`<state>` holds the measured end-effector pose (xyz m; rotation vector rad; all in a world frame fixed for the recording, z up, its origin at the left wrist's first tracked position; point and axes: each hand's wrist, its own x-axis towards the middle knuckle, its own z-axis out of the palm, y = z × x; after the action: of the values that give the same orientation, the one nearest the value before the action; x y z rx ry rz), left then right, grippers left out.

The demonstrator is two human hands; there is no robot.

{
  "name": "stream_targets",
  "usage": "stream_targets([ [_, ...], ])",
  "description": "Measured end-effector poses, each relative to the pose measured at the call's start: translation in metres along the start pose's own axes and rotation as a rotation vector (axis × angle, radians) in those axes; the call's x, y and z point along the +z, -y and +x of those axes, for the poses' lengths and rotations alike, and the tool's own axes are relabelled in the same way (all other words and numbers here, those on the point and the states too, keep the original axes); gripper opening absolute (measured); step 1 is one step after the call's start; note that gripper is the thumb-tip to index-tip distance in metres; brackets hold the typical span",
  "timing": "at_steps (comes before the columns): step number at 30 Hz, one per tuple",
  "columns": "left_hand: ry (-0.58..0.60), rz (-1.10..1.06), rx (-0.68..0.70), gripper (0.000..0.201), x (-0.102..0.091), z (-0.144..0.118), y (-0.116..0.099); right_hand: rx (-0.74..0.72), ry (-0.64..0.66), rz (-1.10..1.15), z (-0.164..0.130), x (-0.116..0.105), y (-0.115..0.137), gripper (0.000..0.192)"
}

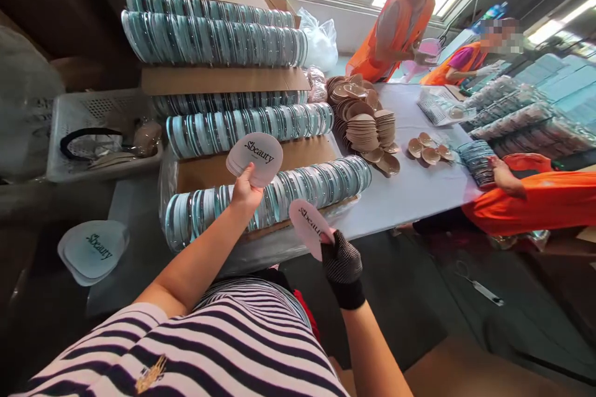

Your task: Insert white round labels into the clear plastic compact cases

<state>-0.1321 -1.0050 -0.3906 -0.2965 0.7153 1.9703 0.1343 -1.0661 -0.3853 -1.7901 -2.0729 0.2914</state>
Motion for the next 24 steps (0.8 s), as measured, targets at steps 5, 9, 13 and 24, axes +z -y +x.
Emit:
stream_targets([
  [5, -0.013, 0.024, -0.006, 0.029, -0.002, 0.007, 0.005, -0.153, 0.200, -0.242, -0.002, 0.022, 0.033, 0.042],
  [9, -0.012, 0.043, 0.004, 0.029, -0.005, 0.010, 0.006, -0.200, 0.212, -0.357, 0.027, 0.015, 0.058, 0.039],
  [13, -0.016, 0.030, -0.020, 0.030, -0.007, 0.010, 0.006, -0.218, 0.225, -0.414, 0.033, 0.002, 0.060, 0.036],
  [24, -0.006, 0.045, -0.011, 0.034, -0.008, 0.003, 0.008, -0.100, 0.432, -0.288, 0.051, 0.054, 0.063, 0.030],
])
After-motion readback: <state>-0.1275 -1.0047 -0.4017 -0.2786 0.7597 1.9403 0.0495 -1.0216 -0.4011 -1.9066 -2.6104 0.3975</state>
